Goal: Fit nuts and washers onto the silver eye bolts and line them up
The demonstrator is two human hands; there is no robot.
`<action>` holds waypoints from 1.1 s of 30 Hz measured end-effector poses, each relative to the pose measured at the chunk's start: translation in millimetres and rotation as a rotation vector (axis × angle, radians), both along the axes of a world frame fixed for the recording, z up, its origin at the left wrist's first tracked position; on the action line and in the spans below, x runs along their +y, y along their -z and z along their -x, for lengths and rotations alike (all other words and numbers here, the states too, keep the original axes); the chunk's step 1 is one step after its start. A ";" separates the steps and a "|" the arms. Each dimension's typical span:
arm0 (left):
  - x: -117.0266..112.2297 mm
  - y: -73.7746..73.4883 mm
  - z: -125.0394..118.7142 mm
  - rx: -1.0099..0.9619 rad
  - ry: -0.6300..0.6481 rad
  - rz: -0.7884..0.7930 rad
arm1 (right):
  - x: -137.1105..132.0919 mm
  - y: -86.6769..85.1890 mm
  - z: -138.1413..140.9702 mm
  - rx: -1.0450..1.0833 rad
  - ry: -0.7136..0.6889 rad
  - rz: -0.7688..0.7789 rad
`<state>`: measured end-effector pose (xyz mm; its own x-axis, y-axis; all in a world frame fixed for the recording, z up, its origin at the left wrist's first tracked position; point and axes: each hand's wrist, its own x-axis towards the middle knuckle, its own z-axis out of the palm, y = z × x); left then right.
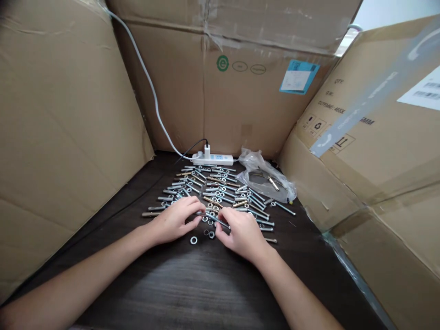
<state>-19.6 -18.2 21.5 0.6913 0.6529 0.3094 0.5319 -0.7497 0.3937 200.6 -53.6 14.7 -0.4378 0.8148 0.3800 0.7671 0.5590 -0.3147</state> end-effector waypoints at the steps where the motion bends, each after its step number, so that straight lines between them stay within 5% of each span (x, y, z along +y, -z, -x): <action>1: 0.1 -0.2 0.4 -0.014 -0.004 -0.001 | 0.0 -0.2 -0.3 0.030 -0.010 -0.011; 10: -4.5 -0.1 -1.2 -0.080 0.036 -0.001 | -7.8 0.5 4.0 0.381 -0.087 -0.126; 21: -13.8 -3.7 -8.1 -0.030 0.051 0.072 | -16.8 7.9 13.3 0.833 0.032 -0.087; 33: -17.5 -3.7 -10.0 -0.085 0.020 0.066 | -16.8 2.0 16.5 0.956 0.072 -0.034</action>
